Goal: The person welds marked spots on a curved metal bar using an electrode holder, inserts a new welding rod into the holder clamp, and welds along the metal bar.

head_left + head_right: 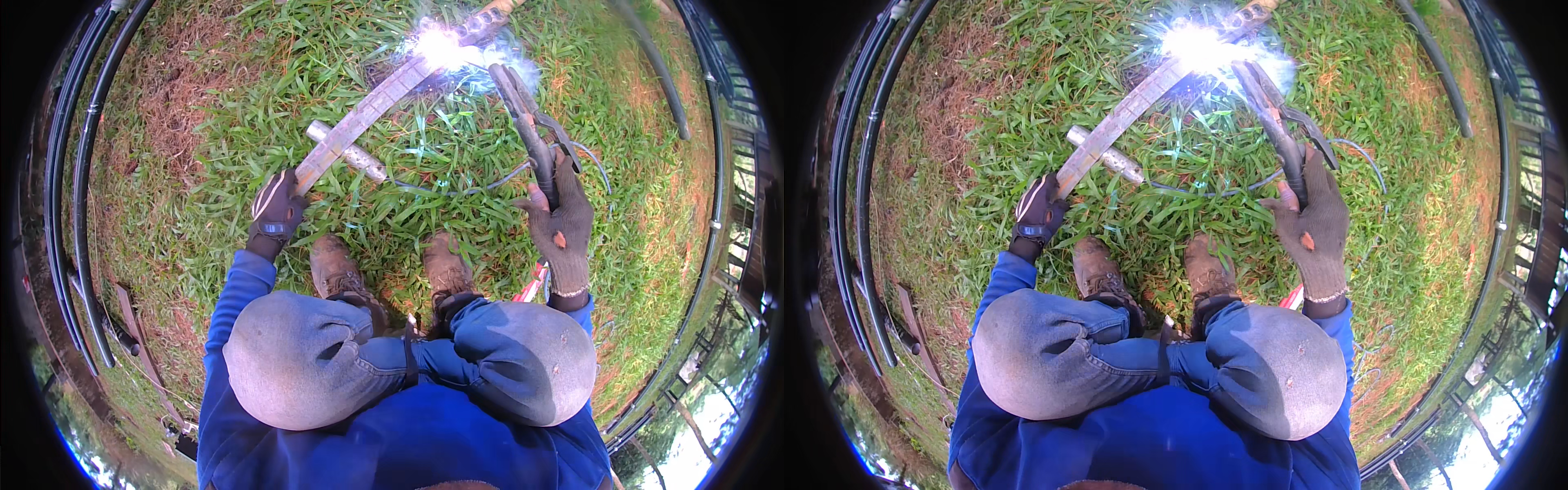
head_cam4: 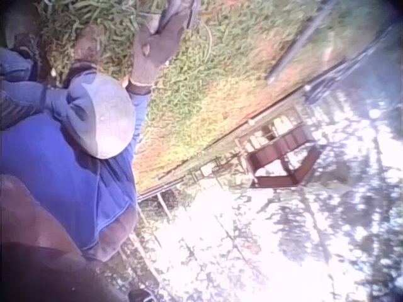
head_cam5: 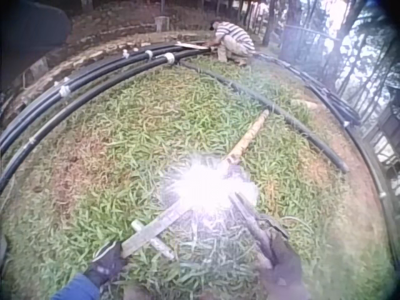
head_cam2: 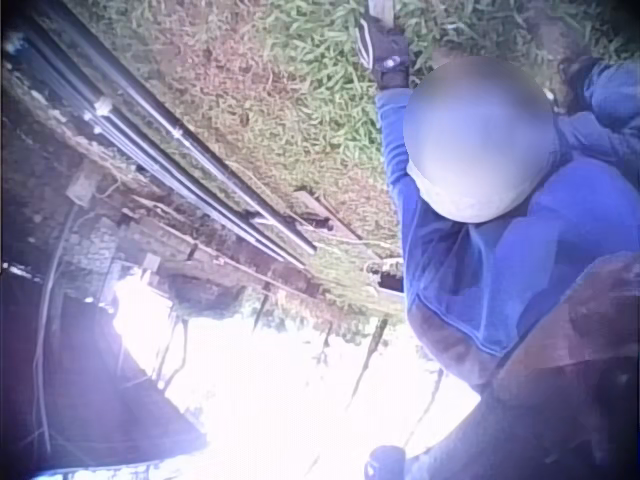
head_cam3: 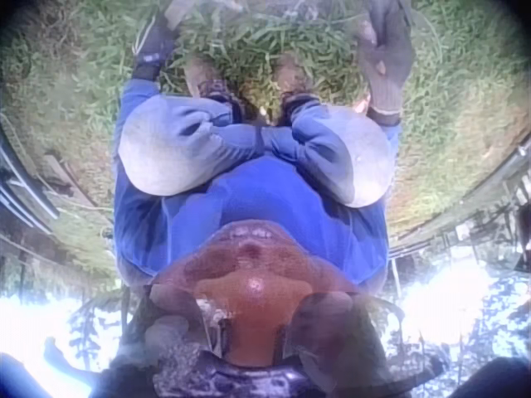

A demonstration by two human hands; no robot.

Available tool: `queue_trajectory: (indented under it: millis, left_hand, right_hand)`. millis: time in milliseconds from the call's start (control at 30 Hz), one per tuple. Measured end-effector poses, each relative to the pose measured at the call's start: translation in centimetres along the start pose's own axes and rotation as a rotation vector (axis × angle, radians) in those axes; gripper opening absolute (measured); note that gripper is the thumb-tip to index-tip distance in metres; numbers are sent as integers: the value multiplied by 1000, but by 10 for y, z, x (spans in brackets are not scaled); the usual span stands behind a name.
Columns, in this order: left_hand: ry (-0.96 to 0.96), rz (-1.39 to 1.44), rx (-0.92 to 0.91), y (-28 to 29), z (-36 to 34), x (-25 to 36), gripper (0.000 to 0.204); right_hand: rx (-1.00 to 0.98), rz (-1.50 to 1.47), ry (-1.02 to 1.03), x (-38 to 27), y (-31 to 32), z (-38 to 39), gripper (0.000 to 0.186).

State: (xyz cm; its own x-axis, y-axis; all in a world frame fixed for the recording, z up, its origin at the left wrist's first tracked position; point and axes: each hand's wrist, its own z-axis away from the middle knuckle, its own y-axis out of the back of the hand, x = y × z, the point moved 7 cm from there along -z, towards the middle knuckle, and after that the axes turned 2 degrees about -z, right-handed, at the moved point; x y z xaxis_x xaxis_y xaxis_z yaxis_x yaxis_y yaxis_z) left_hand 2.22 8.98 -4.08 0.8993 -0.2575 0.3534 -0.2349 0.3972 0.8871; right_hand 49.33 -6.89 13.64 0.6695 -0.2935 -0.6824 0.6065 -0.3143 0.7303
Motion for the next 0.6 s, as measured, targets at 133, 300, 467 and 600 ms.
queue_trajectory:
  millis: [133, 300, 467, 600]
  left_hand:
    - [-48, -7, 64, -1, 1, -1, 41]
    - [-41, -26, 48, 2, 1, 1, 44]
    - [-19, 48, 15, 8, 4, 7, 43]
    - [18, 26, 3, 6, 2, 7, 42]
  right_hand:
    - [10, -123, -35, 8, 0, 2, 69]
    - [-21, 106, -12, 2, 0, -1, 75]
    - [-47, -32, -86, -3, -3, -1, 74]
    - [-53, -74, -67, -6, -4, 0, 66]
